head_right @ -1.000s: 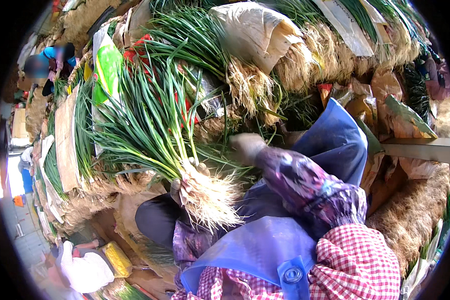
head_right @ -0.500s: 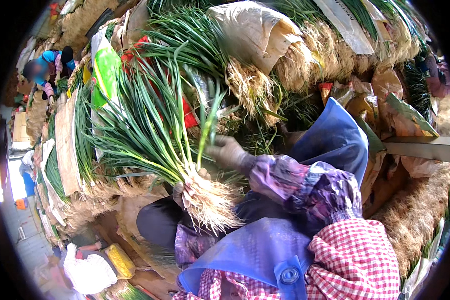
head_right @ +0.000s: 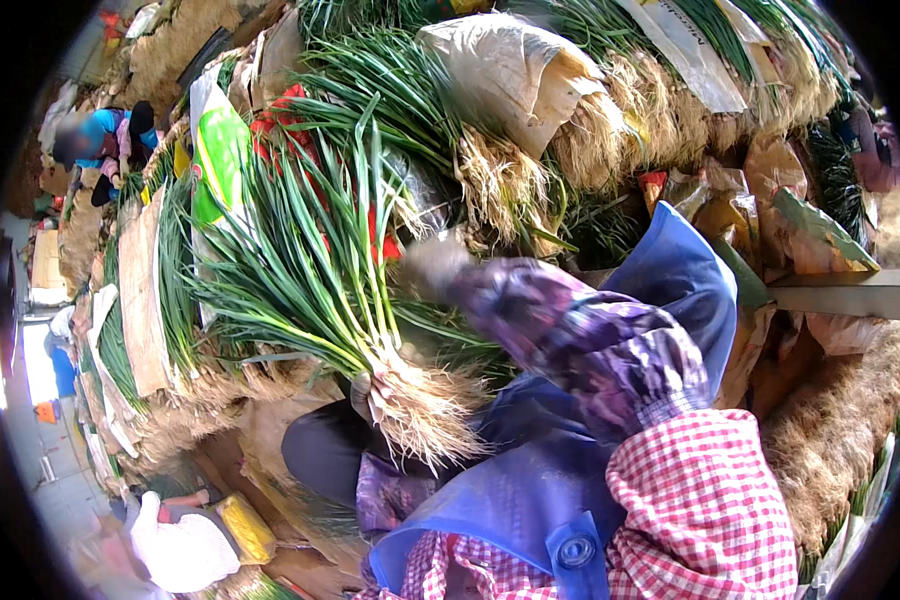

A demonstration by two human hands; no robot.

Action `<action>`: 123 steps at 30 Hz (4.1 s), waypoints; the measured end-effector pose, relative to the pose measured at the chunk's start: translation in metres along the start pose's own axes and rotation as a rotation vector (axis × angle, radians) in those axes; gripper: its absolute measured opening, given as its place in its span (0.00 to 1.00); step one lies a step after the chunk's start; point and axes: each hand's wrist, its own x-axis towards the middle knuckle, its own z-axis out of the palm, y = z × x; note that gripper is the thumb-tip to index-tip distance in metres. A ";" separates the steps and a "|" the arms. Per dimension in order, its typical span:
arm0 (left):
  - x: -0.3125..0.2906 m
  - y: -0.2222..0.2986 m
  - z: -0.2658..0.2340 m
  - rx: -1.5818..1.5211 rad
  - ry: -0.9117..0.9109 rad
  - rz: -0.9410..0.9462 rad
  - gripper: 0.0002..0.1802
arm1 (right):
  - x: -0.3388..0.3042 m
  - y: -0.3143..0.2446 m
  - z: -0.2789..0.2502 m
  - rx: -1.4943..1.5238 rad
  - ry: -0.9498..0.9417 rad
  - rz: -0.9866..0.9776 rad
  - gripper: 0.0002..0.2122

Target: The person sorts through large bunches of leeks by hand, cleaning them and organizing them into separate piles on the ground while sitting in a processing area.

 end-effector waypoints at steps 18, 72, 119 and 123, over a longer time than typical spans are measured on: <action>-0.002 0.017 0.073 0.092 -0.489 -0.029 0.25 | 0.036 0.091 -0.063 -0.244 0.438 0.523 0.18; 0.018 0.004 0.001 0.087 -0.112 0.105 0.26 | 0.004 0.055 0.057 0.253 0.088 0.467 0.13; 0.025 -0.013 0.018 0.122 0.000 0.092 0.30 | 0.024 0.074 -0.025 -0.081 0.215 0.238 0.11; 0.029 -0.012 0.014 0.135 -0.031 0.089 0.29 | 0.091 0.129 -0.066 -0.314 0.294 0.486 0.16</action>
